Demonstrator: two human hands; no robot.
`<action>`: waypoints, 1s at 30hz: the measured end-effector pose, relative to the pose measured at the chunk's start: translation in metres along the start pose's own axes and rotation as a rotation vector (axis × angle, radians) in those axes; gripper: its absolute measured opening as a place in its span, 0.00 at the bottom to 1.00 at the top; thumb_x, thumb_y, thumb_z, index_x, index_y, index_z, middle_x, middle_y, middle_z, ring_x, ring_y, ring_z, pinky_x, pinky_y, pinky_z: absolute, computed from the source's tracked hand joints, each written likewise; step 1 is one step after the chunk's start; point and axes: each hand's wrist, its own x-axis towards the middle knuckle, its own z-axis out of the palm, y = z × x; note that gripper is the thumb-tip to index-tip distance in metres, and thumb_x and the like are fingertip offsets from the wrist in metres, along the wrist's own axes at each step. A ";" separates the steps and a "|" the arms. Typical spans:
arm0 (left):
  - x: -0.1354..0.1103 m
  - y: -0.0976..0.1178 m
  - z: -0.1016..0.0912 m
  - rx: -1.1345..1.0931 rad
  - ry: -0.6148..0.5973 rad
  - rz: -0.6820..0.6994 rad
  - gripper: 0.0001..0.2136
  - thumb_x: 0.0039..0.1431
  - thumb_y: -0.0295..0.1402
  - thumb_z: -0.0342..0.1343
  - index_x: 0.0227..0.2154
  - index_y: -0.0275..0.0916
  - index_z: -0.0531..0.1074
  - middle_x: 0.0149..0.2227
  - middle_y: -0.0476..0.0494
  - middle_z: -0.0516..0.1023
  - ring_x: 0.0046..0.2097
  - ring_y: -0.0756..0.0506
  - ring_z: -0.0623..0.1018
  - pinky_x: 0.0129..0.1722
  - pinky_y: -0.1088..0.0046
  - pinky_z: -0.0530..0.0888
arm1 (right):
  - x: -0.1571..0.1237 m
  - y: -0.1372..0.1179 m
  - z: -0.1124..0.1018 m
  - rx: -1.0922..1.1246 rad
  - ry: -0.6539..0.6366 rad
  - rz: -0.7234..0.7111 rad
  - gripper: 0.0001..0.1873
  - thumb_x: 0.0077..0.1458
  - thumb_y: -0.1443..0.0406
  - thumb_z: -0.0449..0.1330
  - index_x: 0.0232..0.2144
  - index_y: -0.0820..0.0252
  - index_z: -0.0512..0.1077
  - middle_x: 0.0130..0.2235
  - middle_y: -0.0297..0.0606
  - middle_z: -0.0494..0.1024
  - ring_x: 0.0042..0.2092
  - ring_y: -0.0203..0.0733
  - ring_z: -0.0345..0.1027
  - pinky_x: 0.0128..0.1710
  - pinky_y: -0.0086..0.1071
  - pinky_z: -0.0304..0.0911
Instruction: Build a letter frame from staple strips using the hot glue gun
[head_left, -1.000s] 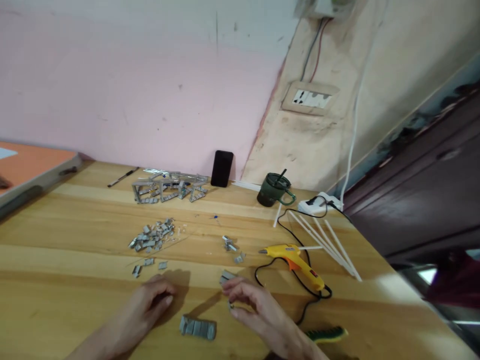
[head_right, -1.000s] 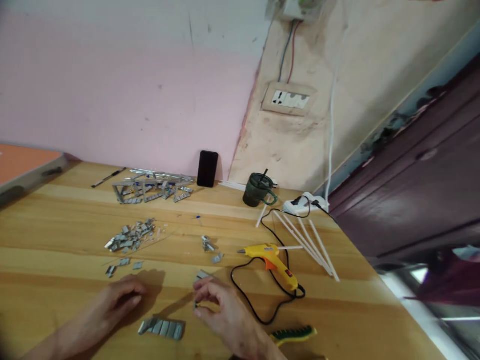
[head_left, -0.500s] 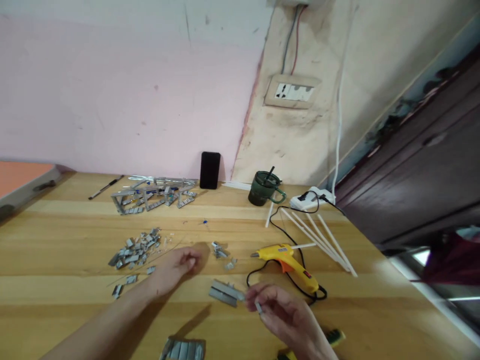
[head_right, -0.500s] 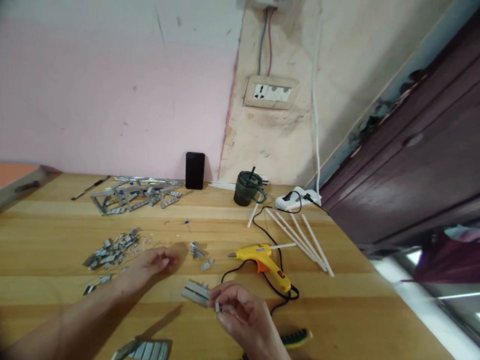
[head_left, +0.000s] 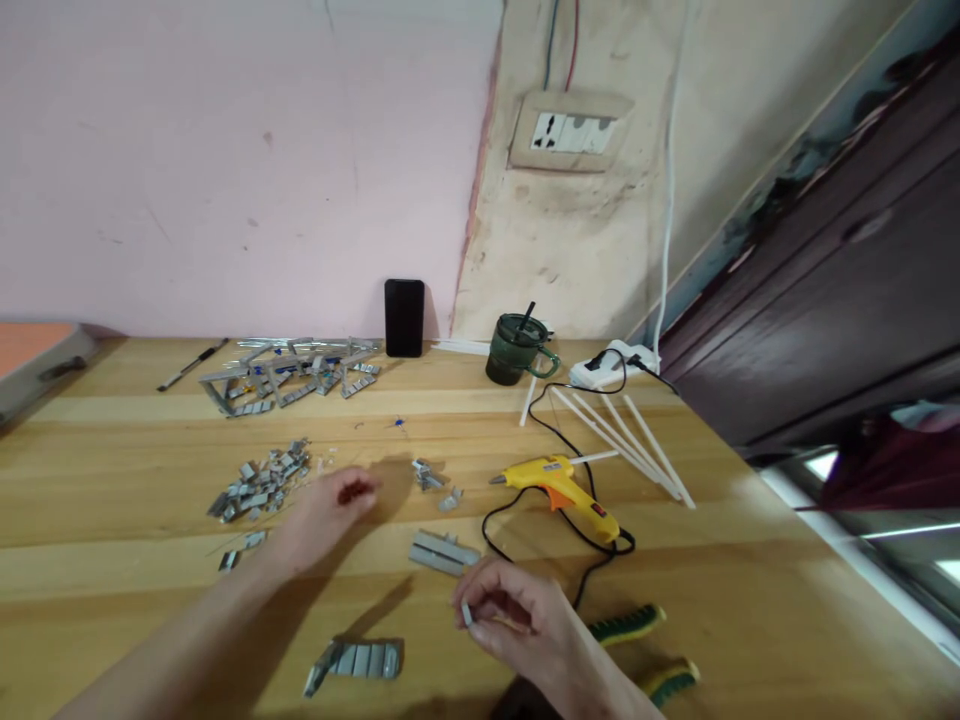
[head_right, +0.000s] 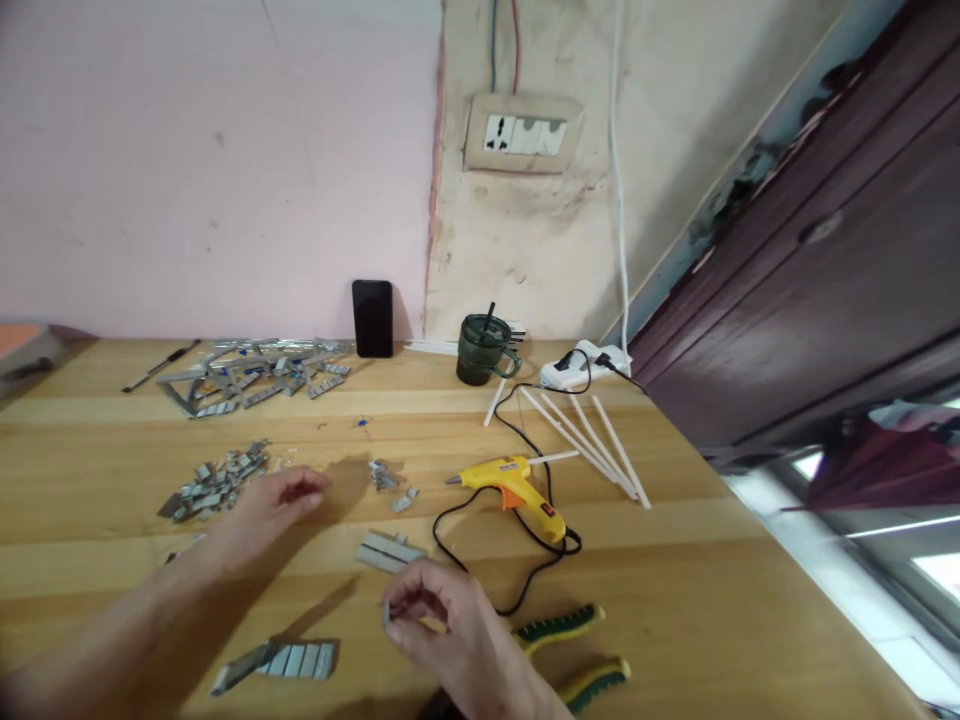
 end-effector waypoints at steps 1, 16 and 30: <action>-0.003 0.003 0.004 0.052 -0.041 0.021 0.10 0.51 0.36 0.53 0.33 0.39 0.75 0.31 0.46 0.79 0.33 0.44 0.77 0.34 0.71 0.72 | 0.000 -0.001 0.000 -0.012 0.005 0.010 0.05 0.47 0.67 0.58 0.30 0.62 0.69 0.33 0.38 0.72 0.36 0.39 0.65 0.38 0.32 0.59; 0.006 -0.005 -0.005 0.580 0.136 0.174 0.15 0.60 0.23 0.40 0.39 0.34 0.72 0.38 0.34 0.76 0.42 0.38 0.73 0.44 0.58 0.68 | 0.000 -0.001 0.000 -0.054 0.002 0.018 0.06 0.48 0.65 0.58 0.30 0.61 0.68 0.31 0.34 0.70 0.34 0.36 0.62 0.36 0.29 0.59; -0.102 -0.058 0.000 0.599 -0.145 0.535 0.25 0.59 0.24 0.44 0.59 0.45 0.58 0.59 0.46 0.65 0.60 0.44 0.64 0.59 0.63 0.63 | 0.004 0.005 0.006 -0.088 -0.035 0.050 0.06 0.46 0.65 0.58 0.29 0.60 0.68 0.29 0.32 0.71 0.32 0.35 0.64 0.34 0.29 0.60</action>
